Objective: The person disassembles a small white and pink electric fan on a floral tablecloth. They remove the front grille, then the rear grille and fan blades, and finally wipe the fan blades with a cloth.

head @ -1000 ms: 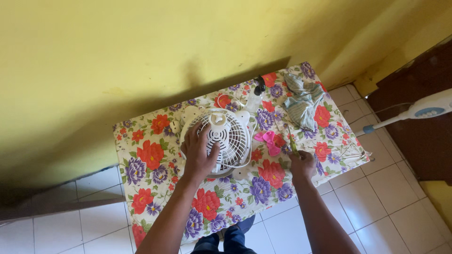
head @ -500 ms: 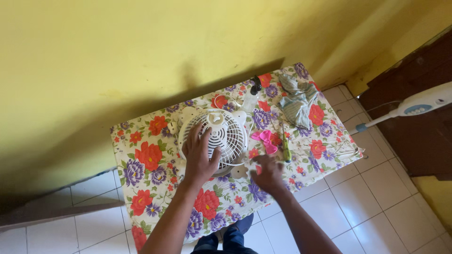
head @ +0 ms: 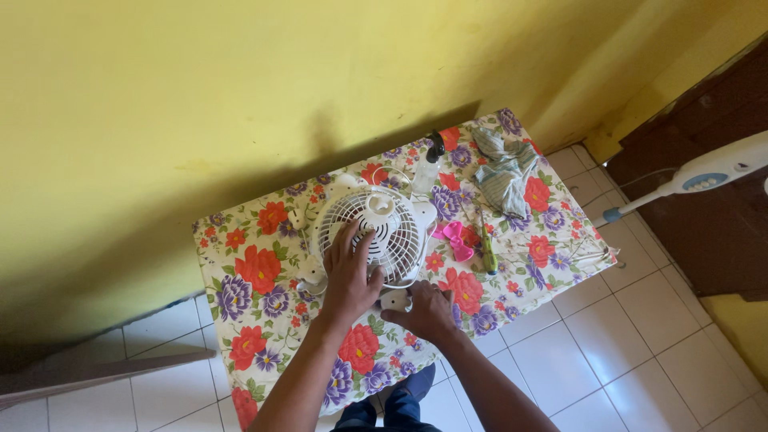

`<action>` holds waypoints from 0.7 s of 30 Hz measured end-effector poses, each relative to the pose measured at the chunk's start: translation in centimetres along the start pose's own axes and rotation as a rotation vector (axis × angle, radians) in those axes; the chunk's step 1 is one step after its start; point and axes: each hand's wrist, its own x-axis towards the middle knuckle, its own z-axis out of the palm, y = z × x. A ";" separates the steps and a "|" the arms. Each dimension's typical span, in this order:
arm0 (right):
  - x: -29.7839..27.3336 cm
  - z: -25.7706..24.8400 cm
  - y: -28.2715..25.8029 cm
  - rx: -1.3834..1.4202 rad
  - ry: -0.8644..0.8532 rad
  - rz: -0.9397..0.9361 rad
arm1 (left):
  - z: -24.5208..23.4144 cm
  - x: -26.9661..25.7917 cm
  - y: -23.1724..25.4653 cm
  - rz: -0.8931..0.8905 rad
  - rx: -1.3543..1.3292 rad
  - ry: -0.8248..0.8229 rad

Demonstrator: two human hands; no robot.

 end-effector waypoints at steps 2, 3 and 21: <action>0.1 0.5 -0.5 -0.023 0.026 -0.025 | -0.2 0.0 -0.3 0.016 0.019 -0.016; 0.1 0.6 -0.6 -0.082 0.020 -0.037 | -0.2 0.0 -0.4 0.004 0.022 -0.014; 0.9 4.6 0.9 0.196 0.449 -0.233 | 2.1 -2.2 0.8 0.244 0.178 -0.439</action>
